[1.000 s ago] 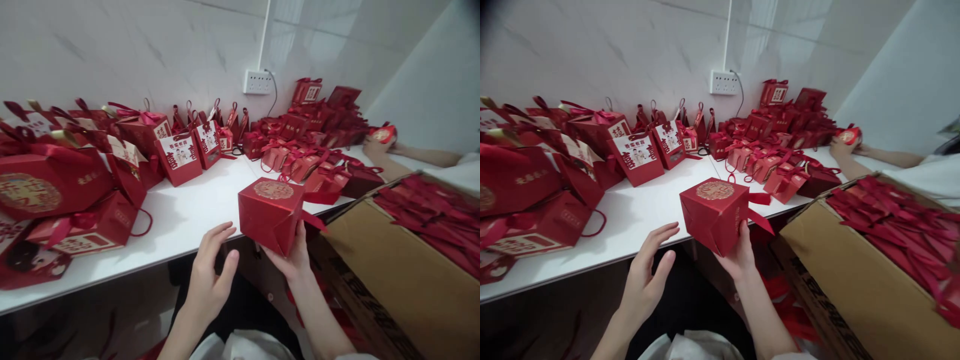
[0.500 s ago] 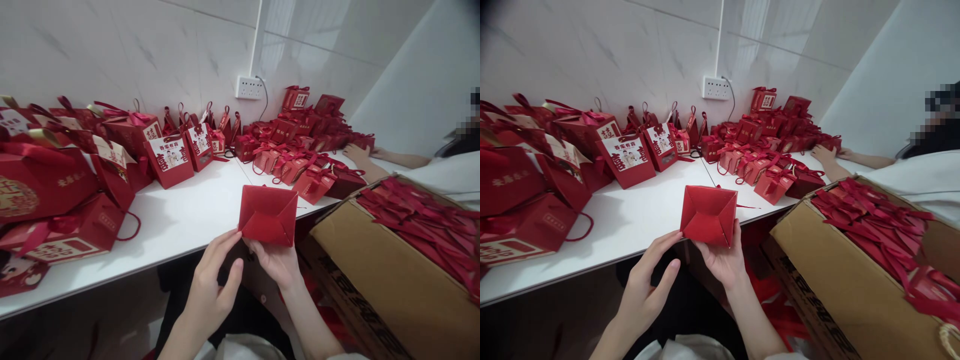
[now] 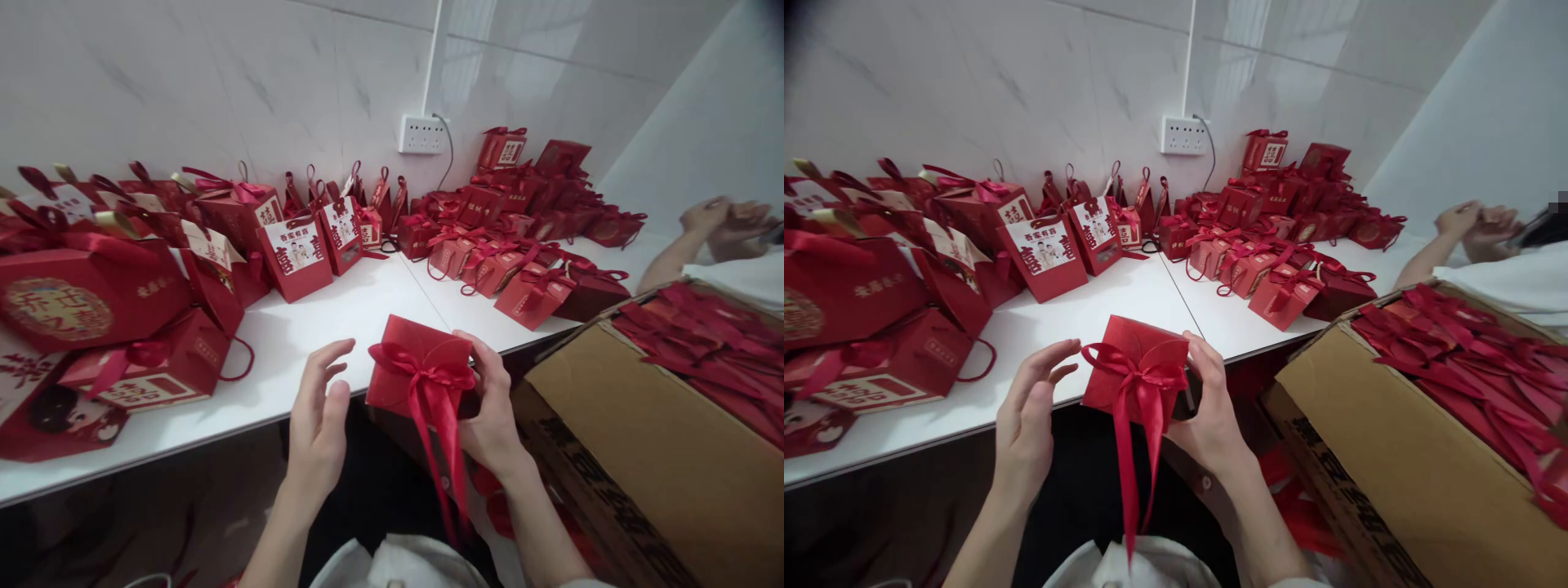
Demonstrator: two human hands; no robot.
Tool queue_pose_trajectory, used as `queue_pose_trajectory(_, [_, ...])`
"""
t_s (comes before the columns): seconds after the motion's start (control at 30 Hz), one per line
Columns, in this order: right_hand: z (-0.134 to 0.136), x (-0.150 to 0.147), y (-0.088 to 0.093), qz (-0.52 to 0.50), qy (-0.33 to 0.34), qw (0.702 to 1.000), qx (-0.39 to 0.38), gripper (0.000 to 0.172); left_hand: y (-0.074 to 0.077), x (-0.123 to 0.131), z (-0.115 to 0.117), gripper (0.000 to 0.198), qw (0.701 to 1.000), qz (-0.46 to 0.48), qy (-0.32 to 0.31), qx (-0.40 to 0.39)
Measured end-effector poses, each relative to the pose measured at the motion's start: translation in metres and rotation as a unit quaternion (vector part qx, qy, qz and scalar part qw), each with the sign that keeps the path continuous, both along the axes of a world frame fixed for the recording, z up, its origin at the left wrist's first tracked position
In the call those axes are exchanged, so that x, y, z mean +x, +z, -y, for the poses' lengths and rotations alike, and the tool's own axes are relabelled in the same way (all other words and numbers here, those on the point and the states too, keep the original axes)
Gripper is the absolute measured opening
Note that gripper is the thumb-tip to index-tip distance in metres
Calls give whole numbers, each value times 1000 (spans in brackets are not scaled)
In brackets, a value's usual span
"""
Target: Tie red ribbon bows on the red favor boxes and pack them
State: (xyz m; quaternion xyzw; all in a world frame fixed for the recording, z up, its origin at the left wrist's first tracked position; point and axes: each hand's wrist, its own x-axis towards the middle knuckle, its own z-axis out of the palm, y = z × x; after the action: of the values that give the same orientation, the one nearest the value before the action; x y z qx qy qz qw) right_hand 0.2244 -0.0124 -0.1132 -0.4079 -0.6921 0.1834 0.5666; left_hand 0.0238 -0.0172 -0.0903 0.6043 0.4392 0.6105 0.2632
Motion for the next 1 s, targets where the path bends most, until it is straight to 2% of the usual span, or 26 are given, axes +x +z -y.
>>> queue_pose_trajectory(0.1, [1,1,6,41,26,999,20,94,11,3,-2,27,998,-58,-5,8])
queue_pose_trajectory(0.17, [1,0,8,46,36,998,30,94,18,6,-1,17,996,-82,17,21])
queue_pose_trajectory(0.23, [1,-1,8,44,42,998,26,93,24,9,4,9,990,-109,47,77])
queue_pose_trajectory(0.3, [2,-1,6,35,37,999,17,92,30,13,10,10,968,-169,48,179])
queue_pose_trajectory(0.37, [3,-2,5,25,31,999,12,89,34,17,18,12,928,-245,29,281])
queue_pose_trajectory(0.47, [5,-3,4,15,38,999,11,87,37,23,26,10,887,-313,9,339])
queue_pose_trajectory(0.67, [7,-2,5,-6,37,999,6,85,41,24,35,11,879,-335,18,338])
queue_pose_trajectory(0.87, [10,3,4,-21,20,1000,-7,84,41,28,39,8,894,-305,19,327])
queue_pose_trajectory(0.93, [13,3,5,-31,25,999,-33,91,40,23,29,6,915,-268,53,297])
queue_pose_trajectory(1.0, [16,4,8,-89,37,991,-96,99,37,11,13,11,947,-211,133,204])
